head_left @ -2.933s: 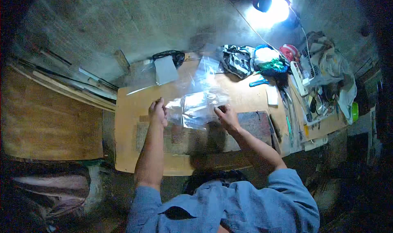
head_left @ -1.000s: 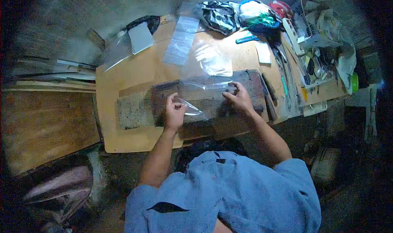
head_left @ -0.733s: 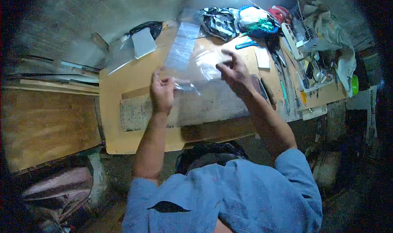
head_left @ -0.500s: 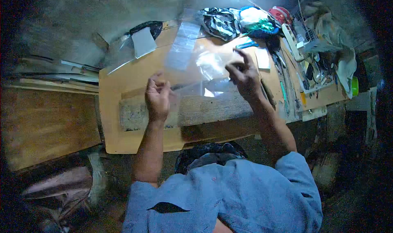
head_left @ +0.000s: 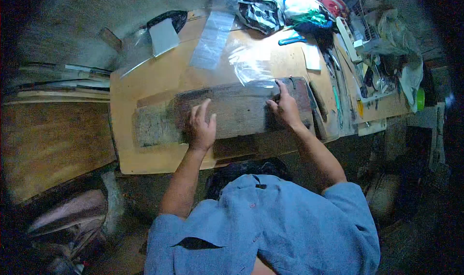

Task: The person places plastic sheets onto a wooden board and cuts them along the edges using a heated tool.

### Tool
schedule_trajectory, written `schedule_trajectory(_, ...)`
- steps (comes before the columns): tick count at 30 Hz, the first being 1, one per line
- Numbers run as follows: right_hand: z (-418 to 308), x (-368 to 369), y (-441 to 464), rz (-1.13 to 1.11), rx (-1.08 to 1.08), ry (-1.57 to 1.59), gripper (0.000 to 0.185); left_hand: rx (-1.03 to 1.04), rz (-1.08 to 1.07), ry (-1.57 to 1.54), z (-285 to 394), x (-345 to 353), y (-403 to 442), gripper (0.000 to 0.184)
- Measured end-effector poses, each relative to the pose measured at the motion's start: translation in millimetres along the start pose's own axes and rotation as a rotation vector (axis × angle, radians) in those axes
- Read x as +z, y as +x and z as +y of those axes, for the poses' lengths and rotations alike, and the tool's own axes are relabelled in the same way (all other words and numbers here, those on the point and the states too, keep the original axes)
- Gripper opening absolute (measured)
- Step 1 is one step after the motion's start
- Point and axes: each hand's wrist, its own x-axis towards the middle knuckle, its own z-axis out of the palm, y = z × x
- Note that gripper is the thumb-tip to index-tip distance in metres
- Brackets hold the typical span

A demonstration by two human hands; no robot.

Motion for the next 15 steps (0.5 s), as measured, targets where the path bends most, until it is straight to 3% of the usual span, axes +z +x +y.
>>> schedule_trajectory(2, -6, -4, -6, -0.059, 0.086, -0.055, 0.068, 0.064, -0.101, 0.131, 13, -3, -14, 0.059)
schedule_trajectory(4, -4, -4, -14, 0.198, -0.233, -0.262, 0.070, 0.127, -0.202, 0.260, 18, -2, -30, 0.064)
schedule_trajectory(6, -2, -8, -27, 0.176, -0.243, -0.266, 0.069, 0.122, -0.388, 0.328, 20, 0, -46, 0.069)
schedule_trajectory(9, -1, -9, -58, 0.074, -0.320, -0.375, 0.066, 0.091, -0.466, 0.389, 22, -3, -63, 0.071)
schedule_trajectory(11, 9, -3, -83, -0.049, -0.421, -0.532, 0.066, 0.091, -0.452, 0.376, 23, -3, -74, 0.073)
schedule_trajectory(15, 20, -2, -104, -0.104, -0.410, -0.626, 0.067, 0.080, -0.462, 0.377, 27, -2, -87, 0.077)
